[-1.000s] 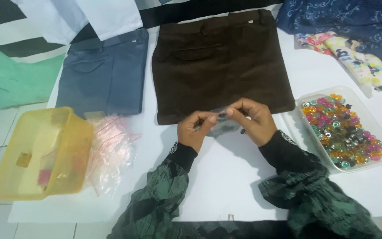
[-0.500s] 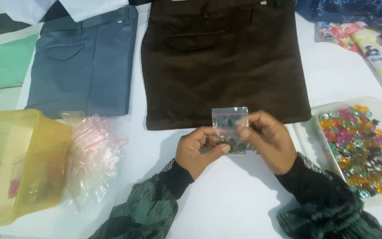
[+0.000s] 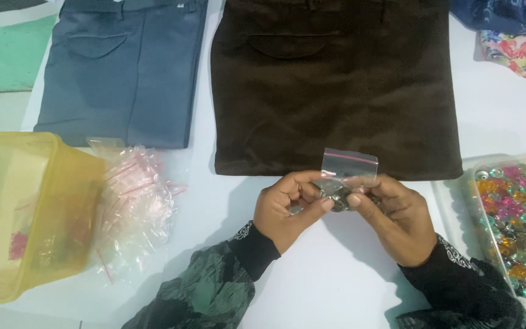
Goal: The person sorts small silver buttons on a white table, then places them into small clear plastic bags. The person seals the bags and places them into a yellow plastic container. Folded trousers and a container of colorful beads are visible on the table.
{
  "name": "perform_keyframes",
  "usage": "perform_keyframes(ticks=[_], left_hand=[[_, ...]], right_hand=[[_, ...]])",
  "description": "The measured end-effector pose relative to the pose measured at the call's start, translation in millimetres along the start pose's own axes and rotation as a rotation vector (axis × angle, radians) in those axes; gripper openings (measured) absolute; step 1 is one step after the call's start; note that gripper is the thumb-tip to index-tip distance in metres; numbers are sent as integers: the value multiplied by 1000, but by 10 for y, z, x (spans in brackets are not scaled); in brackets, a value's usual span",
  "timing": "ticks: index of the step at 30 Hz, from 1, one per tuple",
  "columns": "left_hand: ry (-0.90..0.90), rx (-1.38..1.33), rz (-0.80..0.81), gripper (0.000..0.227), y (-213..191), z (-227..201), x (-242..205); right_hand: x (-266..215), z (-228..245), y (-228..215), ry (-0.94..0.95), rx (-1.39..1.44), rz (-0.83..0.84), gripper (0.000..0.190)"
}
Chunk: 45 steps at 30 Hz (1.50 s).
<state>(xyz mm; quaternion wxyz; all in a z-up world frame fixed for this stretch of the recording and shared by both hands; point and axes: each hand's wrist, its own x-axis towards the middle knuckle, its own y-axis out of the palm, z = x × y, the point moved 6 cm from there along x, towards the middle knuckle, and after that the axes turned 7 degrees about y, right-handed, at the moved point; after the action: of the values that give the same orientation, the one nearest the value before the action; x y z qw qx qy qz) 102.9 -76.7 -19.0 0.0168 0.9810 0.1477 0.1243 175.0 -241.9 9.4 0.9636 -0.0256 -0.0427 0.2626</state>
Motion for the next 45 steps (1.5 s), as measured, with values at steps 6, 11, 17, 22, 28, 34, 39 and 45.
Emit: perform_keyframes(ticks=[6, 11, 17, 22, 28, 34, 39, 45], left_hand=[[31, 67, 2, 39, 30, -254, 13], [-5, -65, 138, 66, 212, -103, -90], [-187, -323, 181, 84, 247, -32, -106], [-235, -358, 224, 75, 283, -76, -124], [6, -126, 237, 93, 260, -150, -110], [-122, -52, 286, 58, 223, -80, -113], [-81, -223, 299, 54, 254, -127, -114], [-151, -155, 358, 57, 252, -146, -127]], right_hand=[[-14, -26, -164, -35, -10, -157, 24], [-49, 412, 96, -256, -229, 35, 22], [-123, 399, 213, -445, -497, 93, 29], [-131, 289, 87, -380, -392, 34, 38], [-148, 216, -7, -222, -51, -42, 49], [-227, 309, 154, -204, -191, 170, 57], [-142, 253, 31, -200, -409, -32, 36], [-158, 303, 115, -279, -539, -4, 15]])
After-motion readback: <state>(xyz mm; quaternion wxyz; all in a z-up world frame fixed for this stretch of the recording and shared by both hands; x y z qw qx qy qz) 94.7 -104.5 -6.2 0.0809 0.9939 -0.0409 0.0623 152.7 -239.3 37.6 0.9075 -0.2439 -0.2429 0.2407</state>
